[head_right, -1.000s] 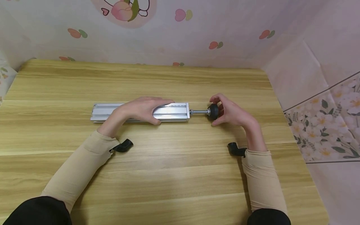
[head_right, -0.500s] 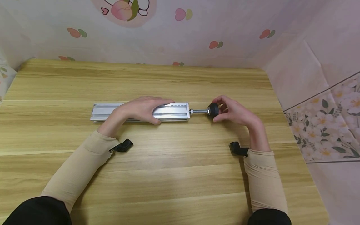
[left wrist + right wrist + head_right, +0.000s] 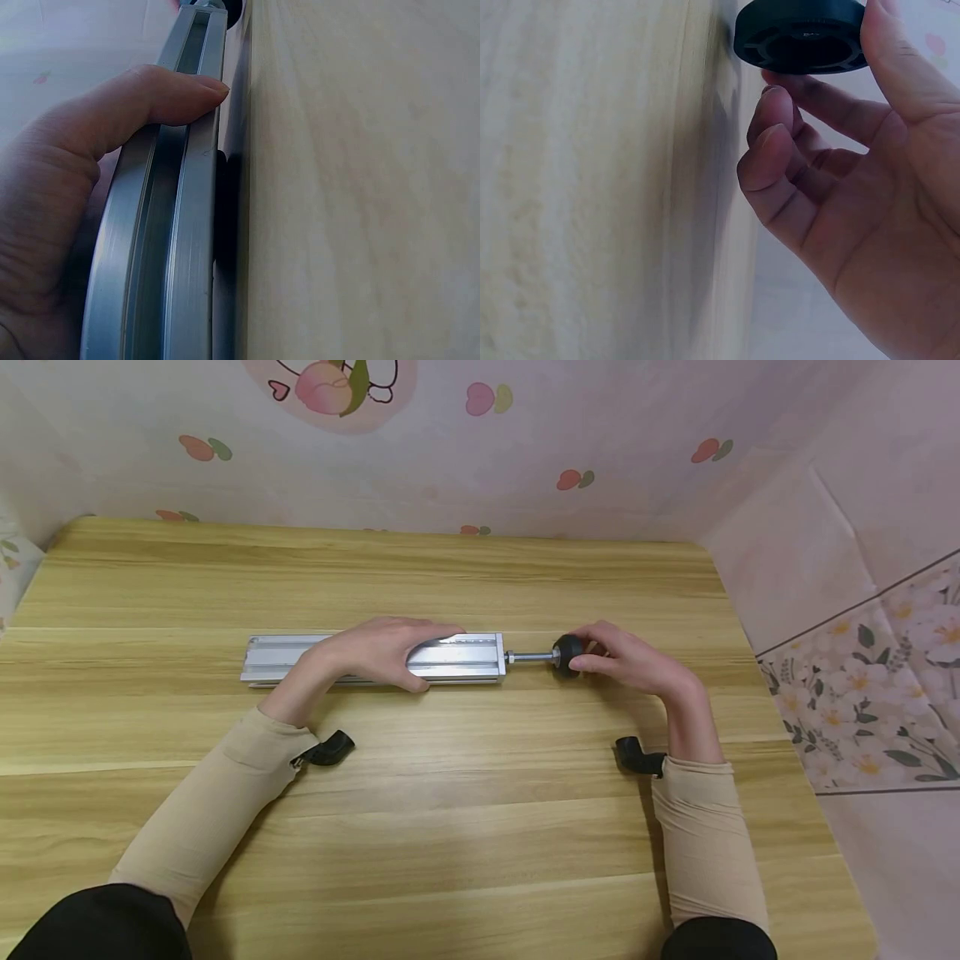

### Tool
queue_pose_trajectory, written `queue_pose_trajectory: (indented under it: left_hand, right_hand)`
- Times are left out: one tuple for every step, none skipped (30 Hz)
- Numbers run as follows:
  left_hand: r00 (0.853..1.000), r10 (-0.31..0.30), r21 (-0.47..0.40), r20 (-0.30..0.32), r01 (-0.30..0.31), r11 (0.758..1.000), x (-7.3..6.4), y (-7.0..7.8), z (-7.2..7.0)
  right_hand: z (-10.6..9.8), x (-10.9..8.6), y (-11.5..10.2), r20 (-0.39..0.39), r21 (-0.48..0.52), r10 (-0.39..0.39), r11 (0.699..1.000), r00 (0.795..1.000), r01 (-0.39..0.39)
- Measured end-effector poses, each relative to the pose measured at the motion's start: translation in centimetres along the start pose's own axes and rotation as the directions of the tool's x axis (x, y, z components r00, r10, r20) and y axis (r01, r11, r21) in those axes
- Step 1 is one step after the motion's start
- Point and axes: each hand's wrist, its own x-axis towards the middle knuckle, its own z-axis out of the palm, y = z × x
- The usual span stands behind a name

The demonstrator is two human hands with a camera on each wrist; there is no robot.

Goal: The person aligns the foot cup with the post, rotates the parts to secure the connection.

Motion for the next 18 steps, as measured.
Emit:
queue_pose_trajectory:
  left_hand:
    - [1.0, 0.001, 0.0, -0.002, -0.001, 1.0, -0.02, 0.0, -0.02]
    - [1.0, 0.002, 0.0, -0.003, -0.002, 1.0, -0.04, 0.01, -0.02]
    - [1.0, 0.004, -0.001, -0.005, -0.004, 1.0, -0.05, 0.03, -0.02]
    - [1.0, 0.005, -0.001, -0.006, -0.005, 1.0, -0.06, 0.04, -0.02]
    - [1.0, 0.006, -0.001, -0.007, -0.006, 1.0, -0.07, 0.04, -0.03]
    - [1.0, 0.007, 0.0, -0.007, -0.007, 1.0, -0.06, 0.04, -0.01]
    - [1.0, 0.007, 0.001, -0.008, -0.007, 1.0, -0.06, 0.05, -0.01]
    - [1.0, 0.007, 0.004, -0.007, -0.006, 1.0, -0.05, 0.05, 0.01]
    - [1.0, 0.006, 0.006, -0.006, -0.006, 1.0, -0.04, 0.05, 0.02]
    - [1.0, 0.006, 0.008, -0.006, -0.006, 1.0, -0.03, 0.04, 0.03]
    - [1.0, 0.007, 0.01, -0.007, -0.007, 1.0, -0.03, 0.02, 0.04]
    - [1.0, 0.007, 0.011, -0.007, -0.007, 1.0, -0.01, 0.03, 0.05]
    - [1.0, 0.007, 0.012, -0.008, -0.007, 1.0, -0.01, 0.02, 0.05]
    - [1.0, 0.008, 0.012, -0.009, -0.008, 1.0, -0.01, 0.0, 0.06]
    - [1.0, 0.009, 0.012, -0.01, -0.009, 1.0, 0.0, -0.01, 0.07]
    - [1.0, 0.01, 0.012, -0.011, -0.009, 1.0, 0.0, -0.01, 0.07]
    - [1.0, 0.009, 0.013, -0.011, -0.009, 1.0, 0.0, -0.02, 0.07]
    - [1.0, 0.01, 0.013, -0.011, -0.01, 1.0, 0.01, -0.02, 0.08]
  right_hand:
    - [0.0, 0.0, -0.08, 0.003, 0.0, 0.008, 1.0, 1.0, -0.008]
    - [0.01, 0.02, -0.1, 0.006, -0.004, 0.016, 1.0, 1.0, -0.016]
    - [0.01, 0.05, -0.12, 0.009, -0.006, 0.022, 1.0, 1.0, -0.022]
    - [0.02, 0.07, -0.16, 0.009, -0.005, 0.03, 1.0, 1.0, -0.03]
    - [0.03, 0.11, -0.15, 0.01, -0.012, 0.039, 0.999, 0.999, -0.038]
    - [0.04, 0.12, -0.18, 0.011, -0.015, 0.049, 0.999, 0.999, -0.049]
    - [0.05, 0.13, -0.2, 0.011, -0.018, 0.058, 0.998, 0.998, -0.058]
    - [0.06, 0.15, -0.18, 0.014, -0.02, 0.066, 0.998, 0.998, -0.066]
    - [0.08, 0.16, -0.19, 0.015, -0.018, 0.075, 0.997, 0.997, -0.074]
    - [0.08, 0.15, -0.2, 0.015, -0.024, 0.079, 0.997, 0.997, -0.079]
    - [0.09, 0.14, -0.2, 0.017, -0.026, 0.086, 0.996, 0.996, -0.085]
    - [0.07, 0.09, -0.22, 0.02, -0.02, 0.092, 0.996, 0.996, -0.092]
    - [0.08, 0.08, -0.21, 0.022, -0.014, 0.092, 0.996, 0.995, -0.092]
    - [0.07, 0.07, -0.22, 0.025, -0.013, 0.091, 0.996, 0.996, -0.09]
    - [0.04, 0.07, -0.22, 0.027, -0.015, 0.087, 0.996, 0.996, -0.086]
    - [0.02, 0.07, -0.22, 0.029, -0.017, 0.082, 0.996, 0.996, -0.082]
    - [0.0, 0.1, -0.2, 0.03, -0.014, 0.081, 0.997, 0.996, -0.081]
    - [0.01, 0.14, -0.18, 0.029, -0.014, 0.076, 0.997, 0.997, -0.075]
